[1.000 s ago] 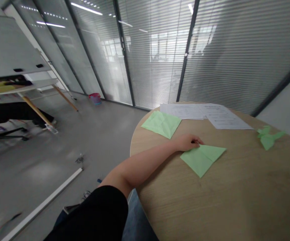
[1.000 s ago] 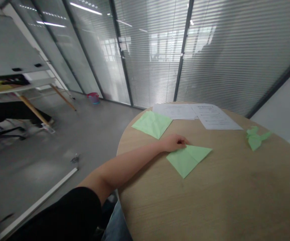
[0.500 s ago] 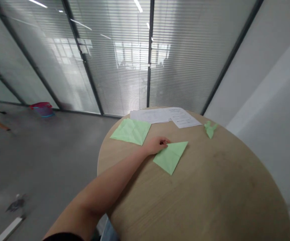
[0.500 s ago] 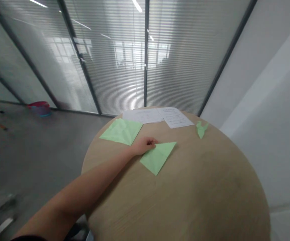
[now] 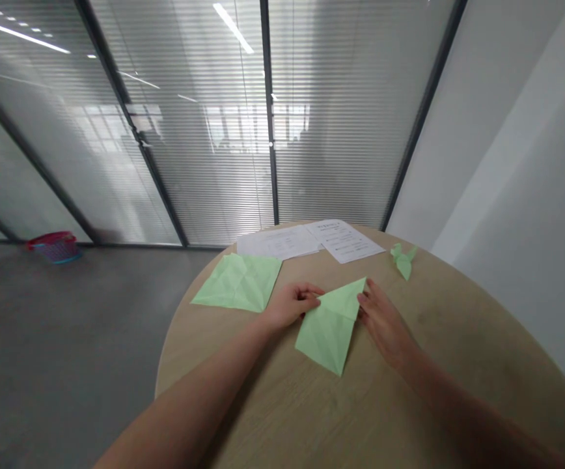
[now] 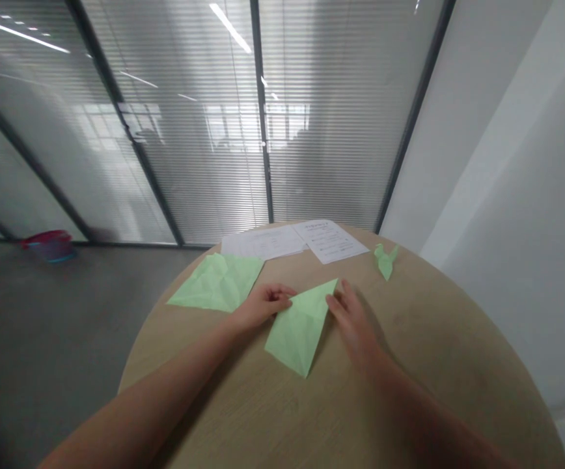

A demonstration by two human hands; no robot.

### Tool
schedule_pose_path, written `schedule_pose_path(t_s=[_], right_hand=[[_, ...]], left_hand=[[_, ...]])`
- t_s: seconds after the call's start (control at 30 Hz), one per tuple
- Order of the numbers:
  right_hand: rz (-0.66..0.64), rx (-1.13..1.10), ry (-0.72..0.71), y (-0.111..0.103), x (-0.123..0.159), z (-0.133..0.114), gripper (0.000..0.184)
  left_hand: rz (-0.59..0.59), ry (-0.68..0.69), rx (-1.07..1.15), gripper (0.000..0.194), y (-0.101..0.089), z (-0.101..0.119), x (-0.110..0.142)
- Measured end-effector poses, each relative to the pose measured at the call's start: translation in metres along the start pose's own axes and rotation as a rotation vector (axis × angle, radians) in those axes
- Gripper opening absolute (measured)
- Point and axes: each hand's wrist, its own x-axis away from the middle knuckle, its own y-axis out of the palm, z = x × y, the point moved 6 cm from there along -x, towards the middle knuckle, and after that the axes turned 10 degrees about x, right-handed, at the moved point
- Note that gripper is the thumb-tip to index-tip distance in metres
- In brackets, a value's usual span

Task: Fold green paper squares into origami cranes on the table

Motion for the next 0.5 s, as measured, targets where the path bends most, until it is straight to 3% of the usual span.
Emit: schedule_pose_path(t_s=[0.1, 0.23, 0.3, 0.4, 0.43, 0.5], right_hand=[[-0.189, -0.149, 0.184, 0.013, 0.012, 0.002, 0.058], [-0.264, -0.095, 0.207, 0.015, 0.018, 0.0, 0.044], [-0.22, -0.034, 0.183, 0.011, 0.017, 0.002, 0.038], [-0.022, 0.182, 0.065, -0.009, 0.016, -0.004, 0.022], [0.065, 0.271, -0.031, -0.017, 0.017, -0.014, 0.017], [0.209, 0.429, -0.309, -0.028, 0.024, -0.042, 0.012]], left_hand=[[0.021, -0.022, 0.014, 0.04, -0.003, -0.003, -0.001], [0.041, 0.006, -0.152, 0.03, 0.003, 0.004, 0.004], [0.074, 0.073, -0.331, 0.025, 0.009, 0.017, 0.01], [0.323, 0.249, -0.612, 0.017, 0.01, 0.05, 0.024], [0.38, 0.283, -0.663, 0.012, 0.01, 0.059, 0.028], [0.37, 0.249, -0.634, 0.024, 0.014, 0.066, 0.032]])
